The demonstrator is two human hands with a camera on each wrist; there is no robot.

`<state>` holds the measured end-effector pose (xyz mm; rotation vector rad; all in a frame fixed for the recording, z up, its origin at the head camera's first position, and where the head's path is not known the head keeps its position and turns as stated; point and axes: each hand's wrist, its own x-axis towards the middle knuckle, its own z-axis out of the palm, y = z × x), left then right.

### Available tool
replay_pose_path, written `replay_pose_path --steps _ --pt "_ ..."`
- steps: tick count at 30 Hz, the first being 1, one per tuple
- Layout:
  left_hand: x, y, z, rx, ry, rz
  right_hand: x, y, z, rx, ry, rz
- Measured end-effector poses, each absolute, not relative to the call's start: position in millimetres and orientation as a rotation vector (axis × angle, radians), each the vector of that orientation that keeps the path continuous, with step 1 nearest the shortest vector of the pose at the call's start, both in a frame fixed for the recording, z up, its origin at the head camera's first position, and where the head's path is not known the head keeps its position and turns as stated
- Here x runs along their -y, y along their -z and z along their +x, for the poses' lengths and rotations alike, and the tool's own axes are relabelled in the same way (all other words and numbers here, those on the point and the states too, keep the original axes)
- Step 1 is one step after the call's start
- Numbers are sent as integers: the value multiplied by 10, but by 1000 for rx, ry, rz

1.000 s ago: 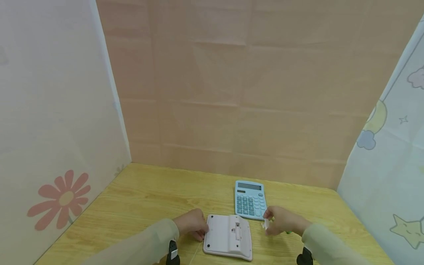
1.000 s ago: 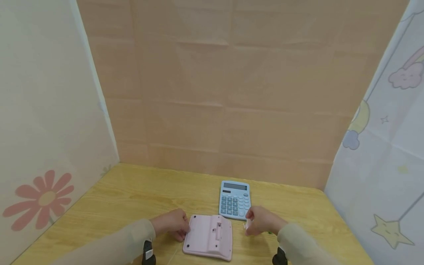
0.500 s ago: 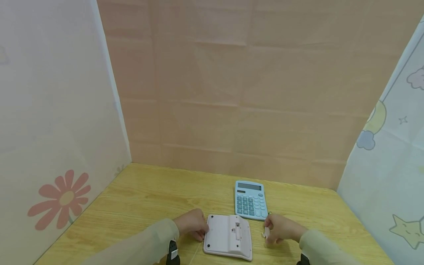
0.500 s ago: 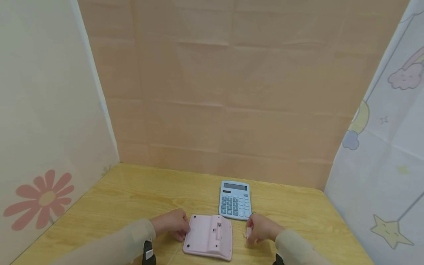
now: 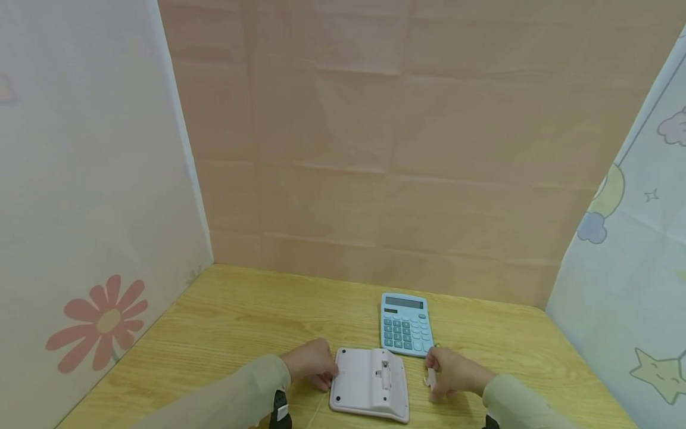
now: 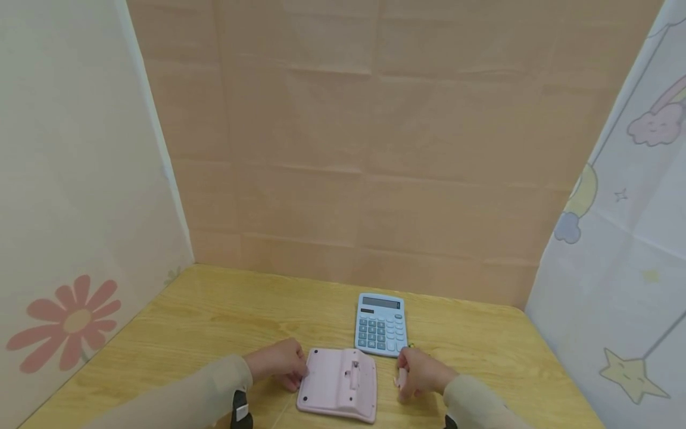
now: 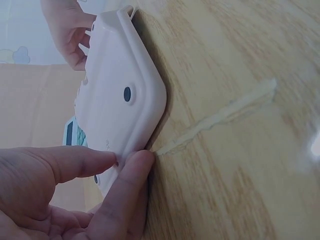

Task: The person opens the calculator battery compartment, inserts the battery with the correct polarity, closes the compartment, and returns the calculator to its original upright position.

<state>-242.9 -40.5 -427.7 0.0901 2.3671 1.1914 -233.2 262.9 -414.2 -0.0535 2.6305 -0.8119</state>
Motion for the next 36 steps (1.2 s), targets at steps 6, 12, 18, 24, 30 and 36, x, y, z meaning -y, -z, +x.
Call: replay_pose_path --steps 6,12,18,24,30,36 --pt "402 4290 -2429 -2368 -1197 88 -2629 4152 -2331 -2643 798 -77" --pt "400 4284 -2428 -2368 -1202 99 -2632 4141 -2320 -2606 859 -66" --pt "399 4273 -2421 -2368 -1195 97 -2621 4125 -2310 -2599 863 -59" --pt "394 4275 -2411 -2380 -1178 93 -2628 4145 -2298 -2598 862 -72" --pt "390 4278 -2404 -2396 -1177 91 -2704 3976 -2317 -2559 915 -121" --pt "392 4270 -2415 -2380 -1198 102 -2911 3706 -2441 -2582 992 -163"
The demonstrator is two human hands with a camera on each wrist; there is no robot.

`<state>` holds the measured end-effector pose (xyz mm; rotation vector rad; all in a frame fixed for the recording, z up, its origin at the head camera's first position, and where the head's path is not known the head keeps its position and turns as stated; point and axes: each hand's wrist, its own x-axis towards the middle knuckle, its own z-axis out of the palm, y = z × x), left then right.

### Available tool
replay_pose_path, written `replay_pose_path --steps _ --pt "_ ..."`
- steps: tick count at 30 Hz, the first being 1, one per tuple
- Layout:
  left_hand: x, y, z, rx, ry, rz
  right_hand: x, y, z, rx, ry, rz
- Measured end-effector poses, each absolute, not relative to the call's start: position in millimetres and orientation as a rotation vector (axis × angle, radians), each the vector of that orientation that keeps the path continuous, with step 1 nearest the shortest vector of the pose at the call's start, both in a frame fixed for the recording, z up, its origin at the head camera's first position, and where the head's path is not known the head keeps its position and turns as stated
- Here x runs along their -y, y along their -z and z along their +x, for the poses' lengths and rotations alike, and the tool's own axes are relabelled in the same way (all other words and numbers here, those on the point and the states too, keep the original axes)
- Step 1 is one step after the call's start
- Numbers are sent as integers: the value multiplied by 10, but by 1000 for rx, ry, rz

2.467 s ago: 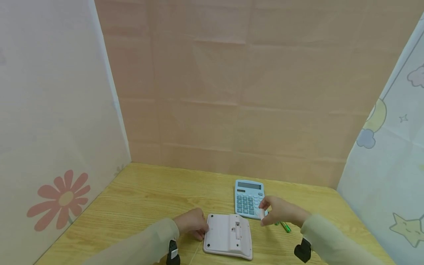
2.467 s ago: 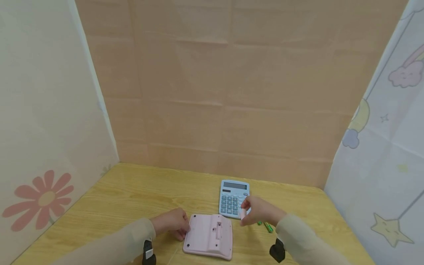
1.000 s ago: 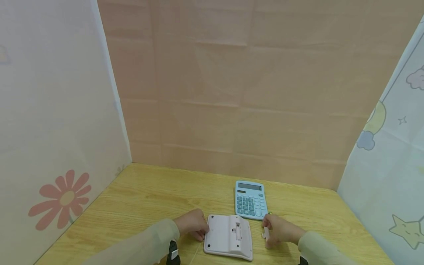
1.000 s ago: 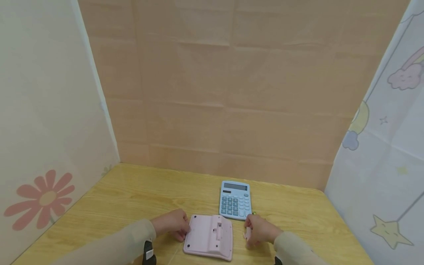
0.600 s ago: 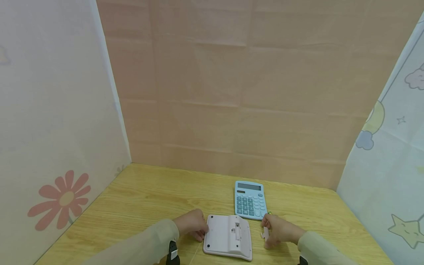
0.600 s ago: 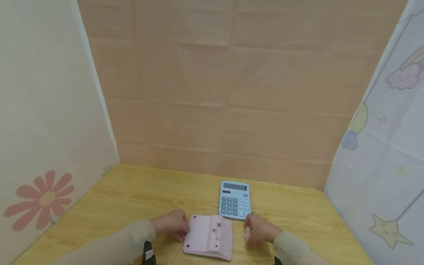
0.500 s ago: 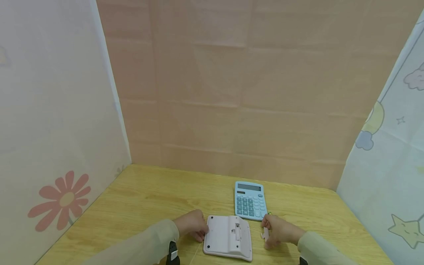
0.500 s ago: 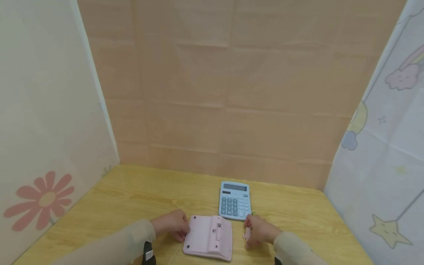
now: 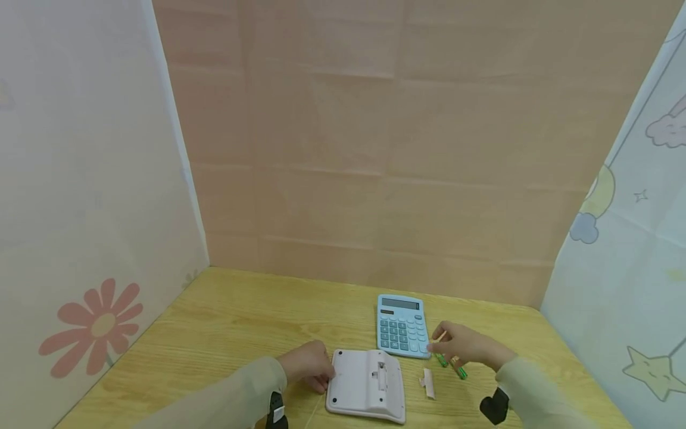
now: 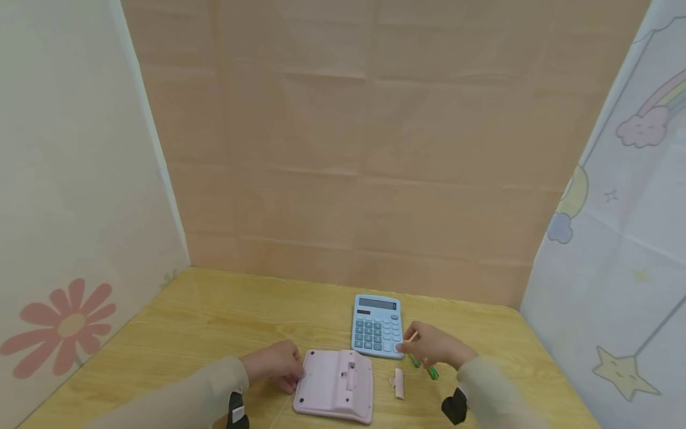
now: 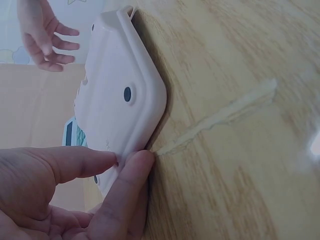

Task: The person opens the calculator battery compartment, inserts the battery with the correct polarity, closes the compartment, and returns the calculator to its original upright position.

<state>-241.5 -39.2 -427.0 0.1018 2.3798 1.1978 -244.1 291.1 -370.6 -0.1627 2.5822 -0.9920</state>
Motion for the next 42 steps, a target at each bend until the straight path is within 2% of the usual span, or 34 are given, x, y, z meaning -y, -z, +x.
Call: replay_pose_path --steps 7,15,22,42 --pt "400 4274 -2421 -2382 -1199 121 -3181 3661 -2559 -2679 1050 -145" --pt "401 4293 -2410 -2380 -1202 86 -3376 4029 -2632 -2814 973 -1" --pt "405 4325 -2437 -2363 -1212 89 -3339 4189 -2608 -2846 893 52" --pt "408 4333 -2439 -2347 -1243 97 -3257 4277 -2573 -2819 771 95"
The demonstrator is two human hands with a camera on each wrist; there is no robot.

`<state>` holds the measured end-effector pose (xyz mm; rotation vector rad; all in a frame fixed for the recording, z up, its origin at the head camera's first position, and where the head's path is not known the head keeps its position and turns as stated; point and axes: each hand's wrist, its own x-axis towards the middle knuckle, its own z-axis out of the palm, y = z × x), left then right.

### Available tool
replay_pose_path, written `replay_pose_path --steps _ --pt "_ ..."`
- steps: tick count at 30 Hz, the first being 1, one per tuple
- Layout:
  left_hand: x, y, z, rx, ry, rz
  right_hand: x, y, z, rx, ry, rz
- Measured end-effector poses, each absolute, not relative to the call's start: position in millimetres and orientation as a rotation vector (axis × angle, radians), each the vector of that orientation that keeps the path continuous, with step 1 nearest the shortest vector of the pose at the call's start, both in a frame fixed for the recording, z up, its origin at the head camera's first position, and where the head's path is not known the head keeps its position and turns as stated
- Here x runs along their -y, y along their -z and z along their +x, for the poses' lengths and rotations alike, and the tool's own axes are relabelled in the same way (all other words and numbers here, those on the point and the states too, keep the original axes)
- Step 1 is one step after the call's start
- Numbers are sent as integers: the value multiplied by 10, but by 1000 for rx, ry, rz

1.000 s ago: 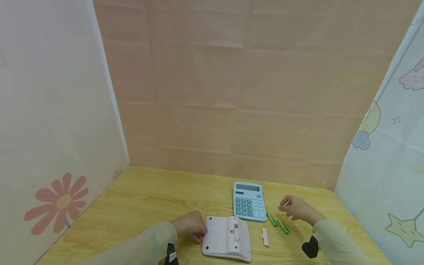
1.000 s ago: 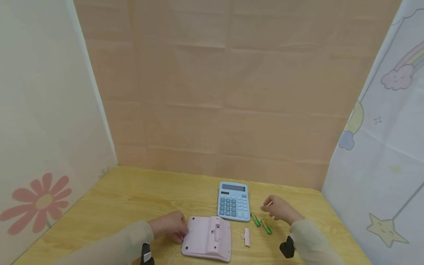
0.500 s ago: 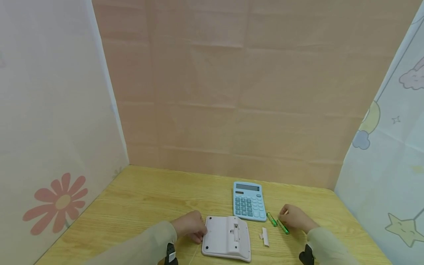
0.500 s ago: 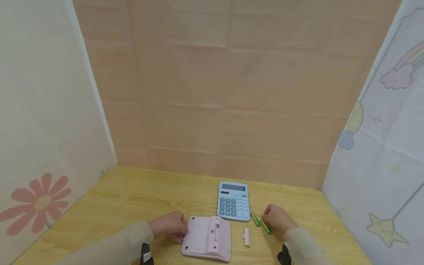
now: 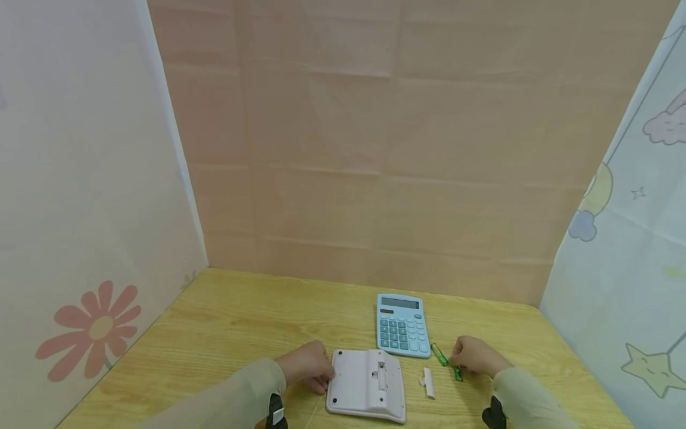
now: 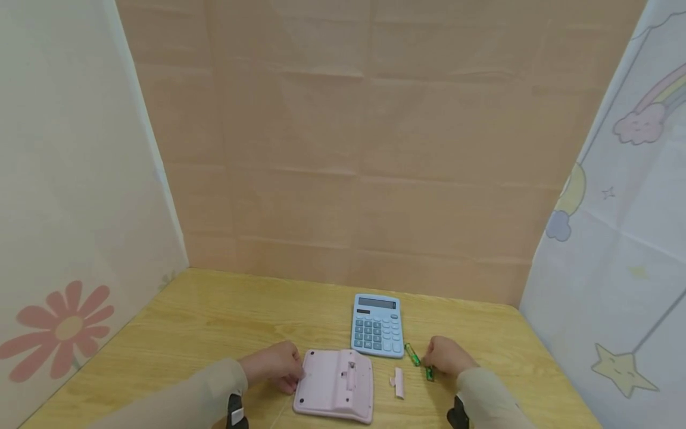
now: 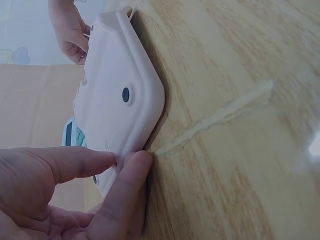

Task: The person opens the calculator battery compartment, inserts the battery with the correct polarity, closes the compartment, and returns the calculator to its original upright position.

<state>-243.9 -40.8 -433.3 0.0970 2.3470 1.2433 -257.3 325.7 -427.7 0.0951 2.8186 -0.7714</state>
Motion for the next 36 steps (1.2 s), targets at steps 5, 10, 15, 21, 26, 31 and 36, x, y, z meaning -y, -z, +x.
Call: replay_pose_path --steps 5,10,15,21,26,31,36 --pt "403 4319 -2441 -2359 -1230 93 -3242 4285 -2594 -2831 755 68" --pt "402 4323 -2454 -2360 -1227 93 -3238 4267 -2585 -2851 759 37" --pt "406 4333 -2461 -2349 -1226 94 -3248 4240 -2555 -2844 755 45" --pt "415 4328 -2452 -2347 -1226 104 -3278 4168 -2519 -2844 781 79" --pt "416 4324 -2443 -2337 -1234 115 -3329 4083 -2524 -2814 882 90" --pt "416 4309 -2433 -2343 -1229 117 -3356 3984 -2553 -2773 1037 28" --pt "415 4300 -2430 -2353 -1217 108 -3335 3855 -2571 -2713 1148 -67"
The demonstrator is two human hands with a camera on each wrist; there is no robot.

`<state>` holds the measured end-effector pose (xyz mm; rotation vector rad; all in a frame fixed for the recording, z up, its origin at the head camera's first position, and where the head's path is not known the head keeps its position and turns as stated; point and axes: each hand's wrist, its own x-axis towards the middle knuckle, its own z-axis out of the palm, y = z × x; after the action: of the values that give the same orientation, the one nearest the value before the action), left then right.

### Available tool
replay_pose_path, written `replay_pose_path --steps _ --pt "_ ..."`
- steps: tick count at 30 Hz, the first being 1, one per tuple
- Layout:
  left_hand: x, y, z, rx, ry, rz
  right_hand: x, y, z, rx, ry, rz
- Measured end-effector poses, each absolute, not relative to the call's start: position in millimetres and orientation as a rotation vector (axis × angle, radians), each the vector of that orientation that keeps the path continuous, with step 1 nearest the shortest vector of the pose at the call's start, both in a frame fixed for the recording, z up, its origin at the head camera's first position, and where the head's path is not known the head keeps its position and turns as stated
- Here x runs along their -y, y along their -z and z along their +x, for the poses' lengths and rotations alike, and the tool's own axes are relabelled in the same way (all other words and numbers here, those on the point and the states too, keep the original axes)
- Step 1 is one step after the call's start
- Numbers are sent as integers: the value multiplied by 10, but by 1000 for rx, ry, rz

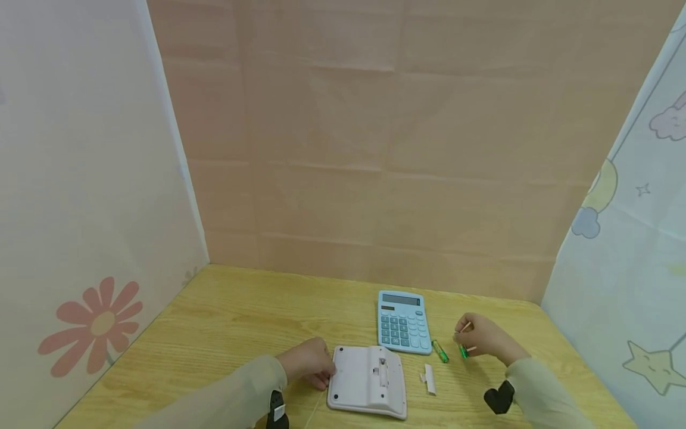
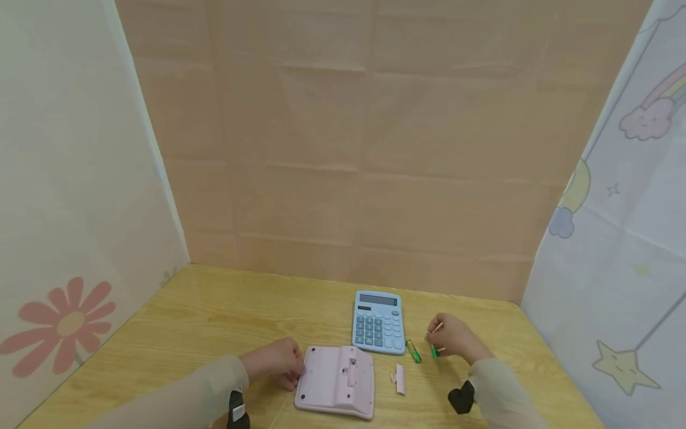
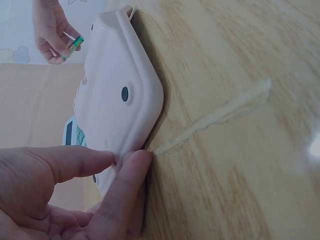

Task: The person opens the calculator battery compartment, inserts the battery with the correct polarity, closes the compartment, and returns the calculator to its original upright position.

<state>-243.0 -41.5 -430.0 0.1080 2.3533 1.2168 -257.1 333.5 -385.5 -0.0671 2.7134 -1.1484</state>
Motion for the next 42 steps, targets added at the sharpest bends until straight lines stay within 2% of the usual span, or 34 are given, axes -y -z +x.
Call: replay_pose_path --steps 9,18,27,35,42 --pt "428 4310 -2434 -2363 -1208 118 -3186 3697 -2551 -2688 1198 -166" --pt "431 4290 -2418 -2363 -1204 124 -2826 3623 -2439 -2621 1221 -349" --pt "437 4290 -2425 -2358 -1221 119 -2406 3725 -2382 -2500 1259 -441" --pt "434 4308 -2441 -2364 -1213 122 -2150 3975 -2353 -2355 1492 -334" --pt "422 4304 -2439 -2359 -1202 125 -2053 4127 -2354 -2387 1493 -130"
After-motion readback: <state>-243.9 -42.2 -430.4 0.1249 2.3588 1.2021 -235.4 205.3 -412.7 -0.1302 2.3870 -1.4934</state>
